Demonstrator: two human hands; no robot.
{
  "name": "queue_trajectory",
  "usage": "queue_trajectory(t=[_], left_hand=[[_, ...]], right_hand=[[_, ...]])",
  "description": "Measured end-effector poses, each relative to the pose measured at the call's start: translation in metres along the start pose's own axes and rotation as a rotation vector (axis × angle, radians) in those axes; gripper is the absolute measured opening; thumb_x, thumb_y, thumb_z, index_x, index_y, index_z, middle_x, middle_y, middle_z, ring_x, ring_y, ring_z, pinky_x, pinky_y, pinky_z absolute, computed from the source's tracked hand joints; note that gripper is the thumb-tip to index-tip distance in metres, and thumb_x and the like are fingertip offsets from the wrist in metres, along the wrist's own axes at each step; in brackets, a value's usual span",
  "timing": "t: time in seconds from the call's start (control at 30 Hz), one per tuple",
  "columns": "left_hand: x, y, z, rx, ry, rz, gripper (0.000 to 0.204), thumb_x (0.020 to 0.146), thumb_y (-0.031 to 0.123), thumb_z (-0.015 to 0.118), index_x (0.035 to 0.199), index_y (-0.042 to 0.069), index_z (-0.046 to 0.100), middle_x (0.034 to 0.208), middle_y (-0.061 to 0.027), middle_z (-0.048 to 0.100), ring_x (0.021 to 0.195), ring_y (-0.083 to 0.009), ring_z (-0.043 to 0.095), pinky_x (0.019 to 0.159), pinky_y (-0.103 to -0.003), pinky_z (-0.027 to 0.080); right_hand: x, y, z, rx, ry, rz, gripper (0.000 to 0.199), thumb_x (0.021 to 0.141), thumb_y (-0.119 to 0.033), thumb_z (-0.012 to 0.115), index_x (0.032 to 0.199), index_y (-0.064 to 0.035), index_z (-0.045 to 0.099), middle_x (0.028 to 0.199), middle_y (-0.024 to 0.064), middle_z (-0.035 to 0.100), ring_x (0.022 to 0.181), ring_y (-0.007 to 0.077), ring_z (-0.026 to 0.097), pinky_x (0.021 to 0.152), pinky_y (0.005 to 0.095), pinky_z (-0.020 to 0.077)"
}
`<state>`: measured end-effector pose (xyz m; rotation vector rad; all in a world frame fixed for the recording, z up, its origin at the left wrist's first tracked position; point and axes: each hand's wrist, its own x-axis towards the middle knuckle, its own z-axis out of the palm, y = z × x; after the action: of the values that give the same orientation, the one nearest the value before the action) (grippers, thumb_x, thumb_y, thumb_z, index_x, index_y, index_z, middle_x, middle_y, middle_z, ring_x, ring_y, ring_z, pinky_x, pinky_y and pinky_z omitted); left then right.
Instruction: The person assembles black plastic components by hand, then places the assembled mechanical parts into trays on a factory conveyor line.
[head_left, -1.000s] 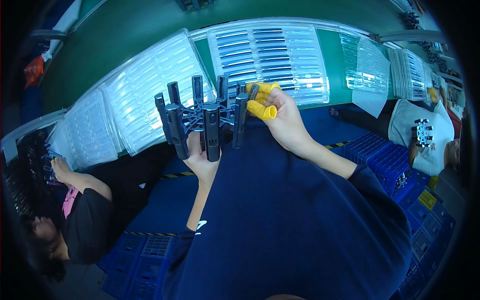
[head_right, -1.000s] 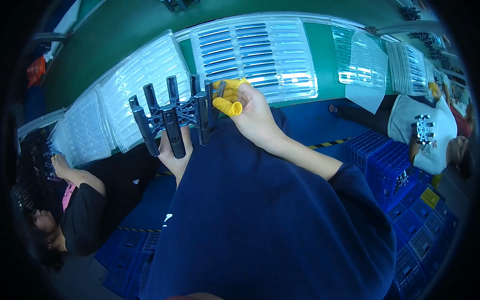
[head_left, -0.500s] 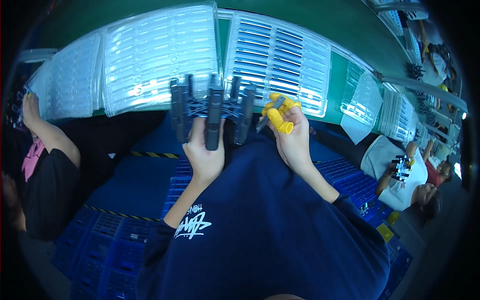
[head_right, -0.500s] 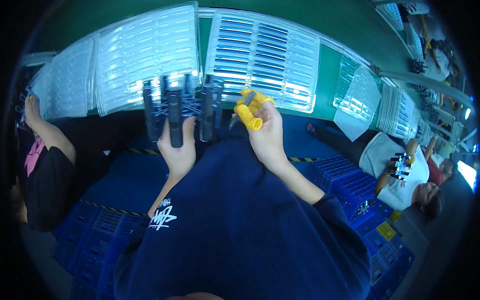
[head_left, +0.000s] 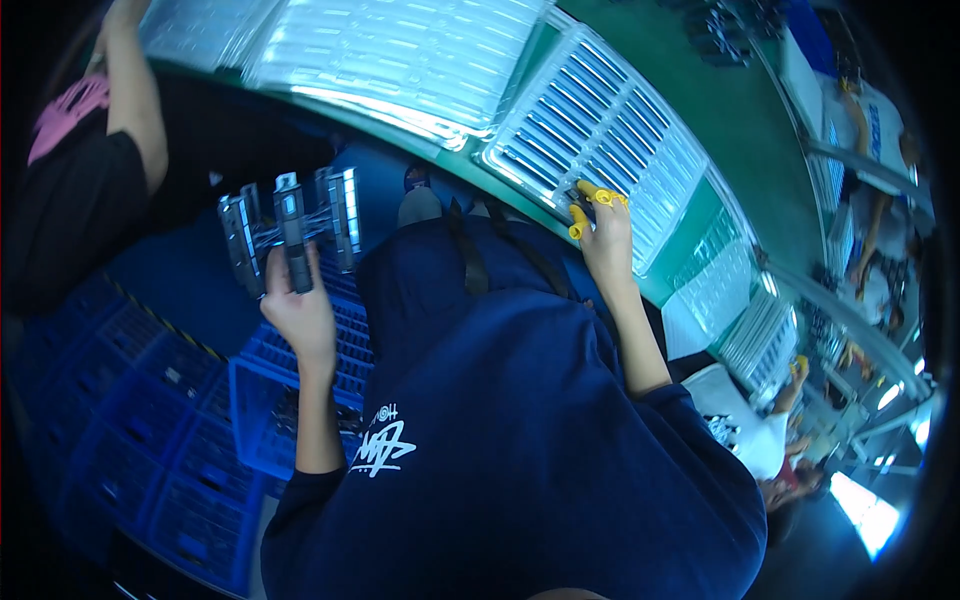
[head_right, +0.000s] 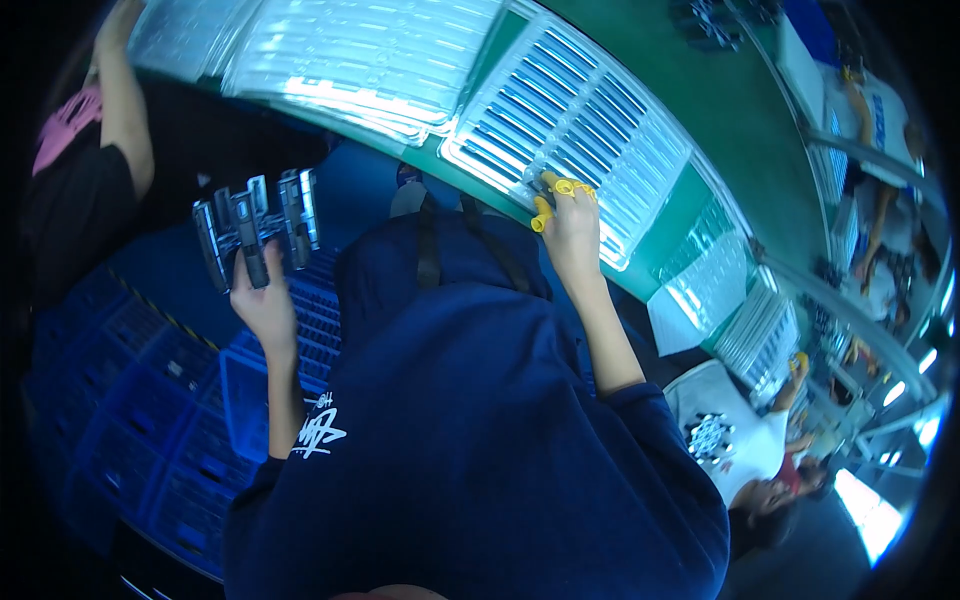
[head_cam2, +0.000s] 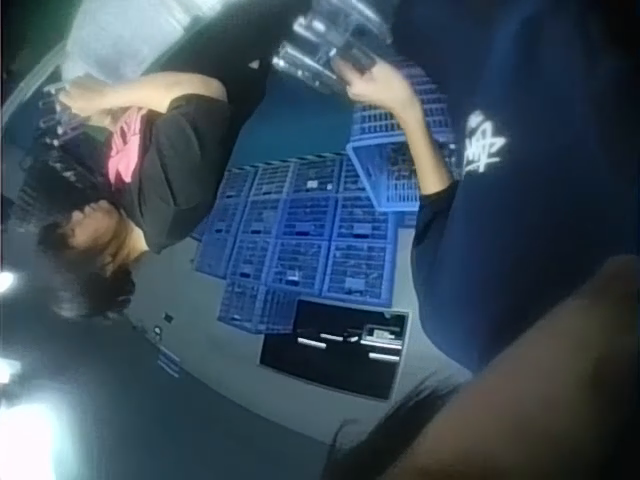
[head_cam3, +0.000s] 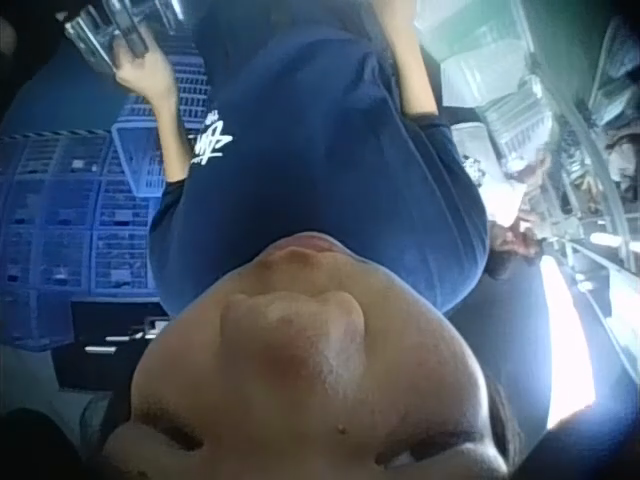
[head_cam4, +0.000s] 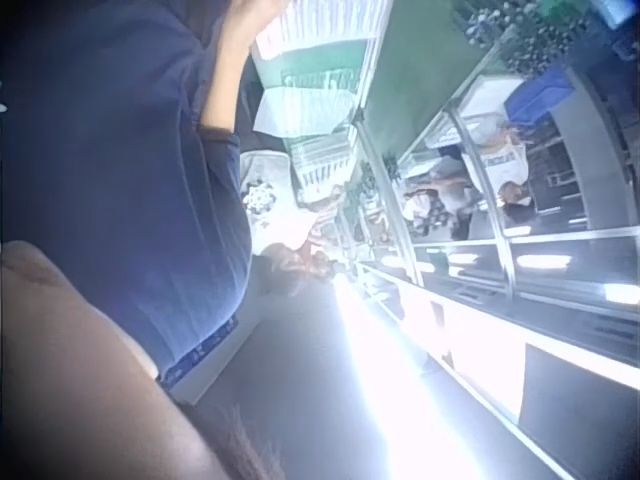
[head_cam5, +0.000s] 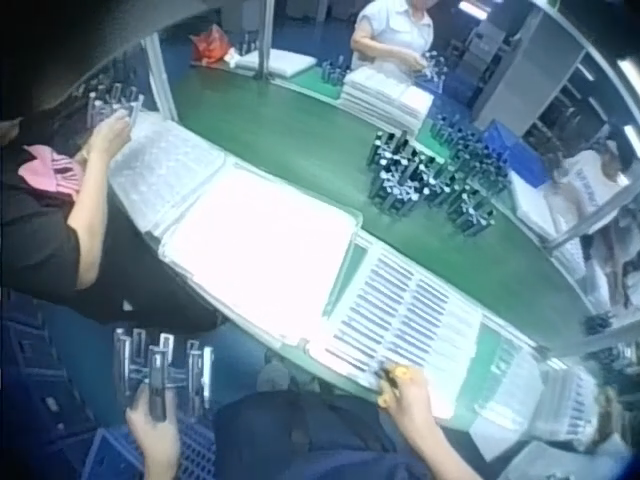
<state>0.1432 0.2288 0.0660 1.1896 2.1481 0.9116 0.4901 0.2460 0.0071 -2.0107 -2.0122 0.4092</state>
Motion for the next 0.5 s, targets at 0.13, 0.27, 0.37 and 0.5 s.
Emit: queue_trajectory(t=[0.13,0.27,0.37,0.5], left_hand=[[-0.053,-0.074,-0.044,0.015,0.226,-0.184,0.020,0.087,0.019,0.062,0.096,0.001,0.062,0.062,0.0014,0.050,0.056,-0.0033,0.041,0.049,-0.020,0.033],[-0.139,-0.114,-0.086,0.023,0.489,-0.413,0.026,0.087,0.027,0.062,0.088,0.001,0.061,0.056,0.0019,0.051,0.048,-0.0030,0.042,0.043,-0.021,0.031],[-0.200,-0.158,-0.116,0.091,0.692,-0.513,0.026,0.087,0.026,0.061,0.080,0.001,0.059,0.055,0.0012,0.052,0.045,-0.0043,0.041,0.041,-0.022,0.029],[-0.295,-0.254,-0.117,0.213,0.930,-0.678,0.026,0.085,0.022,0.062,0.070,0.001,0.058,0.055,-0.0034,0.057,0.040,-0.0109,0.044,0.037,-0.026,0.031]], right_hand=[[-0.011,0.007,-0.001,0.040,0.033,-0.105,0.037,0.060,0.011,0.058,0.096,0.0061,0.060,0.084,0.0229,0.056,0.081,0.0378,0.053,0.074,0.0443,0.0434],[-0.025,0.015,-0.012,0.047,0.055,-0.190,0.032,0.066,0.005,0.063,0.098,0.0041,0.061,0.089,0.0214,0.056,0.084,0.0365,0.053,0.078,0.0435,0.0427],[-0.034,0.008,-0.017,0.031,0.026,-0.151,0.032,0.066,0.008,0.064,0.098,0.0042,0.062,0.094,0.0211,0.059,0.089,0.0354,0.055,0.080,0.0409,0.0446],[-0.033,0.019,-0.009,0.038,-0.001,-0.245,0.028,0.069,0.006,0.062,0.096,0.0029,0.063,0.090,0.0216,0.059,0.087,0.0359,0.056,0.079,0.0408,0.0446]])
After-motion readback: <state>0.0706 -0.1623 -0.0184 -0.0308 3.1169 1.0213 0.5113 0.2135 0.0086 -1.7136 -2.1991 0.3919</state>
